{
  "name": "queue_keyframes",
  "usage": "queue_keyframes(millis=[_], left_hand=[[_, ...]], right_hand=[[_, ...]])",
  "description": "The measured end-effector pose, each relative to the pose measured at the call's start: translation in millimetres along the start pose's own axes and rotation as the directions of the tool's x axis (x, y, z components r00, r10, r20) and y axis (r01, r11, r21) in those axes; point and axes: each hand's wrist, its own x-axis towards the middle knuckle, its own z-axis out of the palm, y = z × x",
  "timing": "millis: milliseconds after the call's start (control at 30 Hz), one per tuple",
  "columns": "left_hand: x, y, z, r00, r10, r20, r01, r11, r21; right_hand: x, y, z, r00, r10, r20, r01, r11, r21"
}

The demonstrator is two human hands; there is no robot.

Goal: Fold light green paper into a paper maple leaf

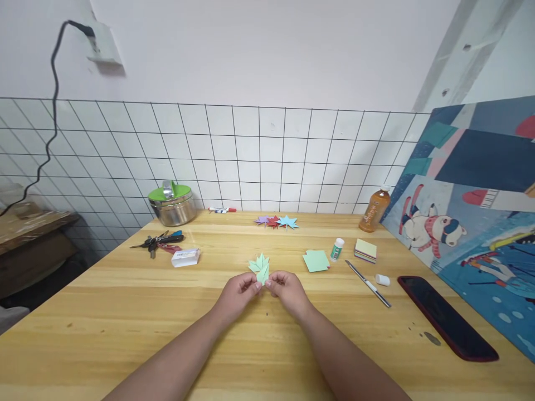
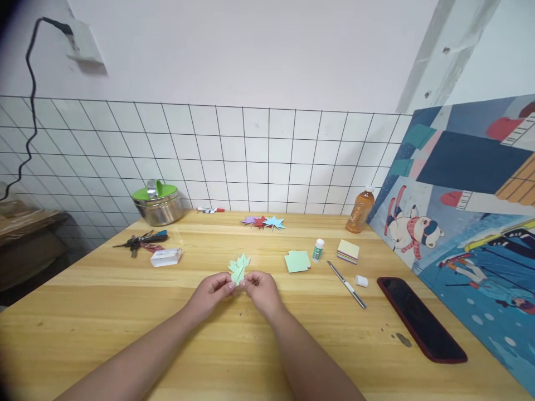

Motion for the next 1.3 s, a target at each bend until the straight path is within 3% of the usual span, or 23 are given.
queue_keyframes(millis=[433,833,1133,1300], left_hand=[[3.7,-0.2,-1.5,0.996,-0.073,-0.047,0.070,0.996,-0.061],[2.1,0.9,2.8,0.996,-0.083,-0.035,0.081,0.995,-0.052],[0.4,5.9,3.6,0.996,-0.060,-0.070,0.059,0.998,-0.025],[-2.1,9.3,3.9,0.998,-0.058,0.020,0.059,0.994,-0.092]], right_hand=[[0.6,4.9,0.7,1.000,-0.024,0.020,0.025,0.999,-0.043],[-1.2,-4.8,1.2,0.998,0.010,0.064,-0.017,0.994,0.106],[-1.3,-5.2,-1.0,0.997,0.039,0.068,-0.046,0.993,0.107],[-3.3,-8.9,-3.0,0.998,0.063,0.026,-0.067,0.987,0.145]])
